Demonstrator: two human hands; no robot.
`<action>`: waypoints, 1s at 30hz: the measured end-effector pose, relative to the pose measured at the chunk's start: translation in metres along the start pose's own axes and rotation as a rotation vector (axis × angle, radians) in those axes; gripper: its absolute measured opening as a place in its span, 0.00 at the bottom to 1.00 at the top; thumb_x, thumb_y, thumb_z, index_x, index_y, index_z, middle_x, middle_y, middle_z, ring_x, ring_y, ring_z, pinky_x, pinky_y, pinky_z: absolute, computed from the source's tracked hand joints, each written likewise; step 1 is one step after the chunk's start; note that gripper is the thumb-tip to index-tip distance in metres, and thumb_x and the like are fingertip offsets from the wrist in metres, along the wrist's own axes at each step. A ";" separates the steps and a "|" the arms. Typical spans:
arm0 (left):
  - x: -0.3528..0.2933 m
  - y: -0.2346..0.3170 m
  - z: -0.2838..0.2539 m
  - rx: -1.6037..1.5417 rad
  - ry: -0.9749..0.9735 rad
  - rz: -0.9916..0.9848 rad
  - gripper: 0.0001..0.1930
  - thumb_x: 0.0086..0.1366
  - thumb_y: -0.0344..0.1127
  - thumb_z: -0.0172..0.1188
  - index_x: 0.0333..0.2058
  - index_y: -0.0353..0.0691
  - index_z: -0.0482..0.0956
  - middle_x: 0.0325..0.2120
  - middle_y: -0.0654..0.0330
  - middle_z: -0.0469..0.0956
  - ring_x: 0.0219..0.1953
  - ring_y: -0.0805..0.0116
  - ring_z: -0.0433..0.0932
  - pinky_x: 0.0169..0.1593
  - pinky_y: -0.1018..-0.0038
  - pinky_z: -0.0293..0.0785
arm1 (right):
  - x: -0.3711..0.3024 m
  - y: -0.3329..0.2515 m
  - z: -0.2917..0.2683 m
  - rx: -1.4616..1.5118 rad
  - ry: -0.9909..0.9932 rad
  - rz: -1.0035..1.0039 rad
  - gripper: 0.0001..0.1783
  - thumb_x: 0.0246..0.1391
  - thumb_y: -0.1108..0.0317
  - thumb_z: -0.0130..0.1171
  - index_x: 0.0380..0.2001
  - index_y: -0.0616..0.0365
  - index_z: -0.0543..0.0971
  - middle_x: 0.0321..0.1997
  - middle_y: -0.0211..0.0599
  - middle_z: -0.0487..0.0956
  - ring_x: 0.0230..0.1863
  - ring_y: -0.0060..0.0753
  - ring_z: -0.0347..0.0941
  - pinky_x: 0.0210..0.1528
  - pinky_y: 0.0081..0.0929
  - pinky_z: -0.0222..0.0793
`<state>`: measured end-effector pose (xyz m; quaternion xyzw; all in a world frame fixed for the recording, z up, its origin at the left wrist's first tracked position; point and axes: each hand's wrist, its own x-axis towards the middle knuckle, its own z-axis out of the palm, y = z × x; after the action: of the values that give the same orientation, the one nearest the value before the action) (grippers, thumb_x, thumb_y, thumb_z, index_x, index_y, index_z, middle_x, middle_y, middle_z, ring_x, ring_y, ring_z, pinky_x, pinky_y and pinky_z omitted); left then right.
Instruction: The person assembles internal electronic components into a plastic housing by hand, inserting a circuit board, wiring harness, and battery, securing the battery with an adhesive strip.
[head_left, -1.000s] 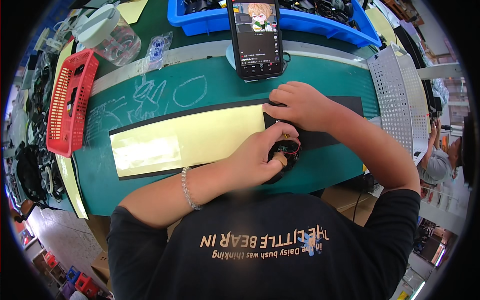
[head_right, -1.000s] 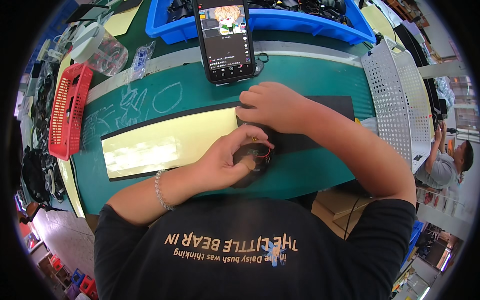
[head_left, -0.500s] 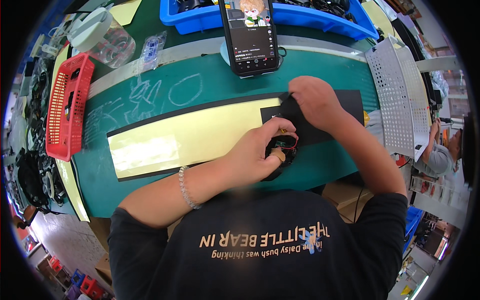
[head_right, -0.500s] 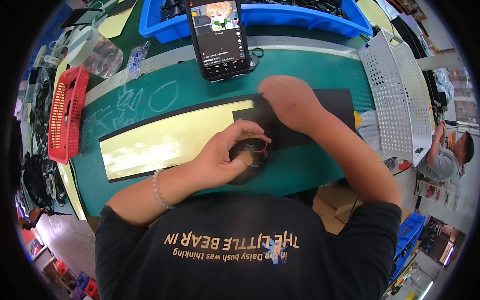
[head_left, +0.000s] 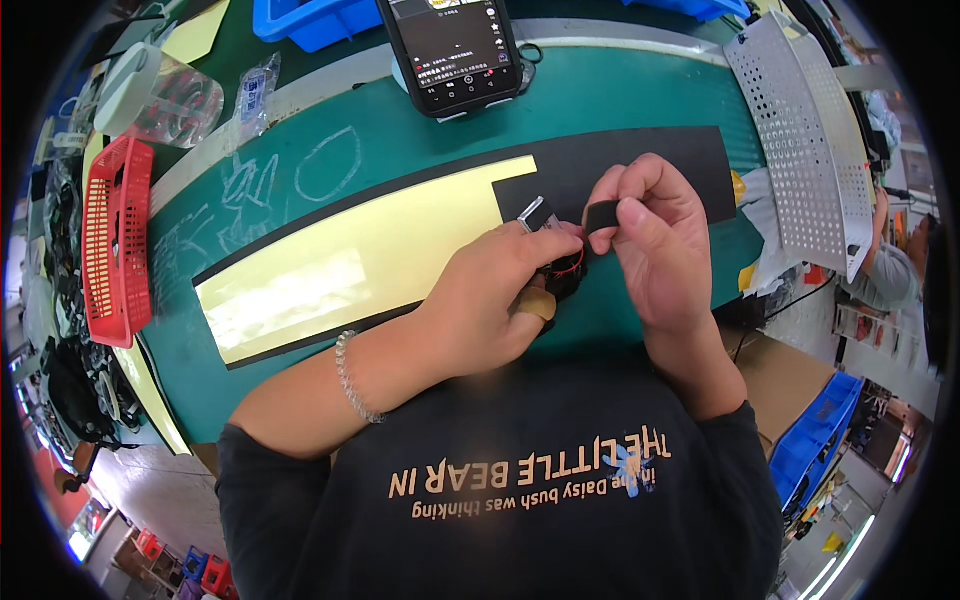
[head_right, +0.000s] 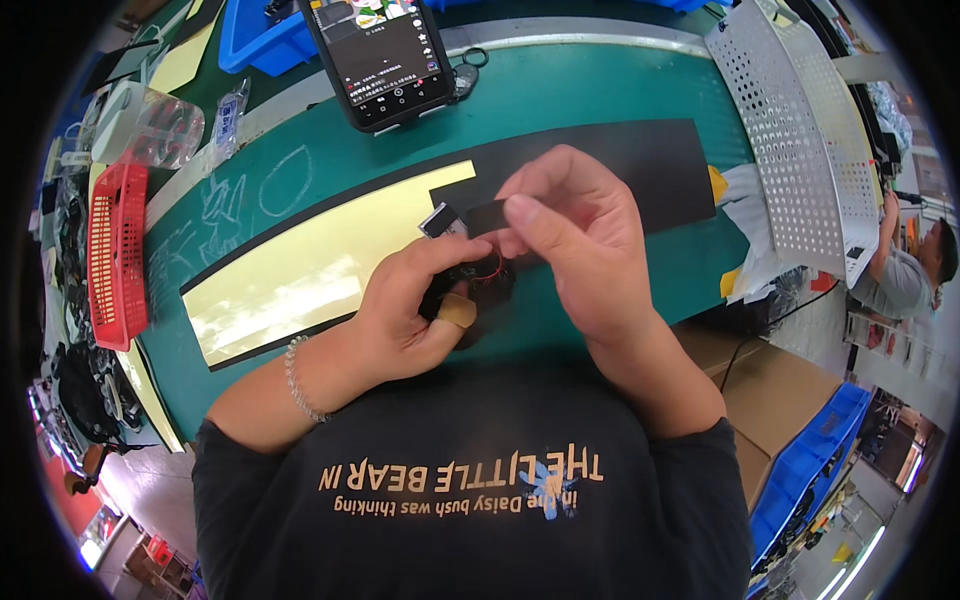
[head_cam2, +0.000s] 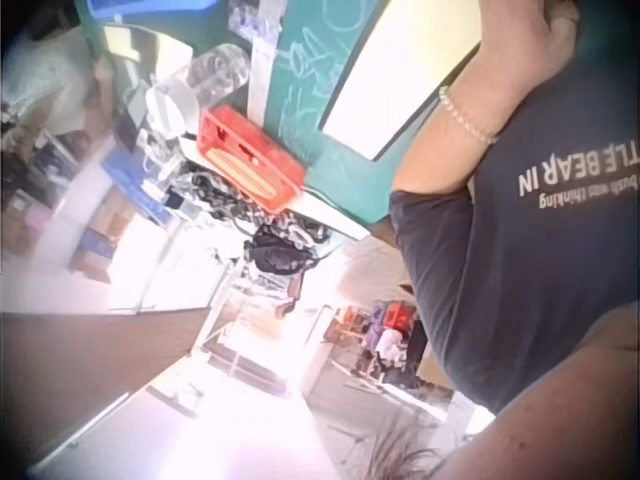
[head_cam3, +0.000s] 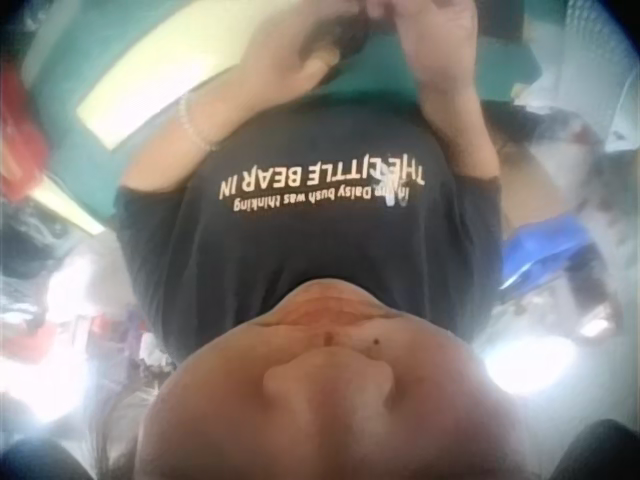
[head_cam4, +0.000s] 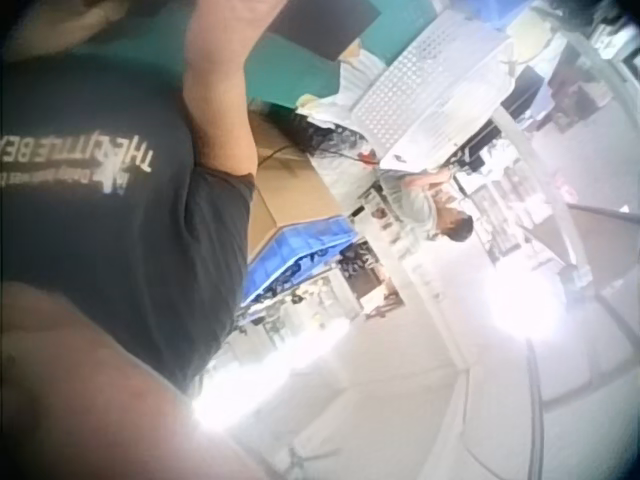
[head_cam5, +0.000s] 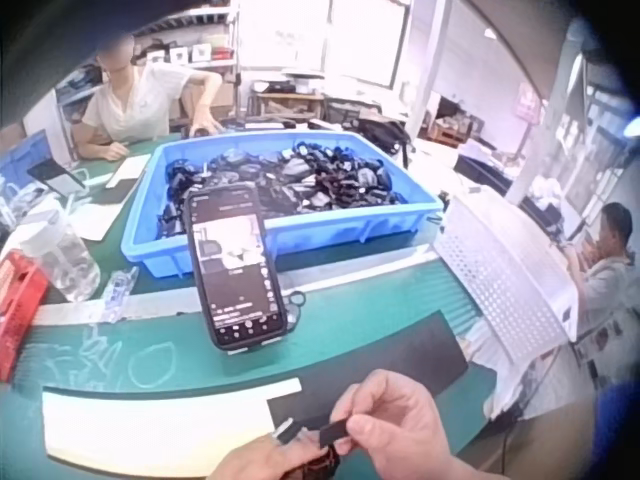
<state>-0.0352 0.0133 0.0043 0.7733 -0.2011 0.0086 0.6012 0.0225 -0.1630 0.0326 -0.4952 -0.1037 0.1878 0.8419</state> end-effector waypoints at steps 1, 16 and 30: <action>0.001 0.000 -0.001 0.082 -0.009 0.043 0.25 0.47 0.18 0.55 0.47 0.40 0.69 0.26 0.52 0.72 0.29 0.51 0.72 0.35 0.64 0.70 | 0.000 -0.001 0.004 -0.075 -0.006 -0.018 0.02 0.54 0.76 0.55 0.30 0.60 0.72 0.33 0.32 0.75 0.31 0.19 0.70 0.35 0.18 0.68; -0.001 -0.013 0.009 -0.029 -0.002 0.393 0.29 0.42 0.18 0.59 0.47 0.43 0.66 0.24 0.57 0.68 0.25 0.51 0.70 0.35 0.61 0.69 | 0.008 -0.002 0.000 -0.173 -0.276 -0.062 0.10 0.47 0.81 0.57 0.24 0.57 0.67 0.26 0.33 0.72 0.28 0.17 0.65 0.28 0.17 0.61; -0.002 -0.016 0.008 -0.031 -0.030 0.454 0.28 0.44 0.12 0.49 0.47 0.36 0.69 0.30 0.56 0.76 0.27 0.61 0.76 0.32 0.70 0.73 | 0.007 -0.001 -0.002 -0.216 -0.307 -0.061 0.11 0.45 0.82 0.58 0.23 0.57 0.66 0.25 0.32 0.72 0.28 0.19 0.65 0.30 0.17 0.60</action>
<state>-0.0332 0.0093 -0.0136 0.6990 -0.3789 0.1292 0.5926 0.0302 -0.1621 0.0329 -0.5450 -0.2655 0.2235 0.7632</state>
